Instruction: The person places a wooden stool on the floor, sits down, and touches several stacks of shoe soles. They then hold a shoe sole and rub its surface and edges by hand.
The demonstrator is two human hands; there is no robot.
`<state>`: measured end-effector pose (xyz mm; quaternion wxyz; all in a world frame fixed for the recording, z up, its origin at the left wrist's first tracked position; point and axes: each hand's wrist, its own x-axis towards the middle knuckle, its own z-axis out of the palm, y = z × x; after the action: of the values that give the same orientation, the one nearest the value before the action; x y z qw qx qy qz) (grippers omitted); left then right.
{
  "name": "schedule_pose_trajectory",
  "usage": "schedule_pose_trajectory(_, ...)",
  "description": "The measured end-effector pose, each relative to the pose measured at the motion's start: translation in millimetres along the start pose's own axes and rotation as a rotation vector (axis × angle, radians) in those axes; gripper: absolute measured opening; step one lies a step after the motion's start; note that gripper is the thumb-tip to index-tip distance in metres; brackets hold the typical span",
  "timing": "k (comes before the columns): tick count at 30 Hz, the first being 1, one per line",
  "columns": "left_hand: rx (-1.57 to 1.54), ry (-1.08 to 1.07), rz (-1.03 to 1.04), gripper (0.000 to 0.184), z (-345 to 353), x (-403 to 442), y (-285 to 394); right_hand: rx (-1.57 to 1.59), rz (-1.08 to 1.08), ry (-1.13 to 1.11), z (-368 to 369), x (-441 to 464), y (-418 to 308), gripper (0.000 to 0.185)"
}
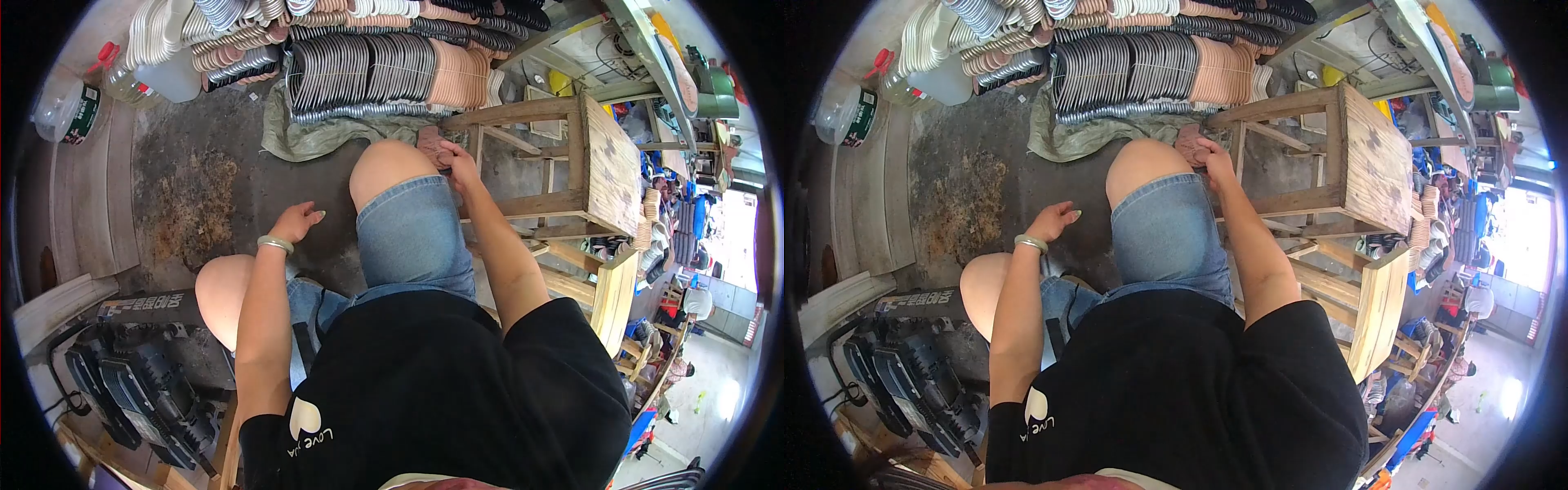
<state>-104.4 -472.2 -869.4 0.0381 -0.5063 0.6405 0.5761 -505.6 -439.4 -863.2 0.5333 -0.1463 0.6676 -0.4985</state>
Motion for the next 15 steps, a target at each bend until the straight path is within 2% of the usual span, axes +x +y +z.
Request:
schedule_pose_trajectory(4,0.008,0.029,0.001,0.060,1,0,-8,-0.003,0.010,-0.006,-3,4,2,0.043)
schedule_pose_trajectory(7,-0.025,0.037,0.013,0.059,1,1,-12,-0.059,-0.082,-0.002,1,6,3,0.041)
schedule_pose_trajectory(9,-0.026,0.027,0.009,0.058,-1,-3,-5,-0.306,-0.181,0.179,10,-1,-8,0.040)
schedule_pose_trajectory(10,-0.027,0.017,0.007,0.058,-1,-4,-2,-0.308,-0.182,0.180,12,-3,-10,0.040)
schedule_pose_trajectory(12,-0.022,0.027,0.021,0.057,-1,-3,-3,-0.314,-0.318,0.226,10,6,-9,0.042)
schedule_pose_trajectory(15,-0.023,0.032,0.026,0.057,-2,-6,-3,-0.275,-0.352,0.244,12,14,-10,0.043)
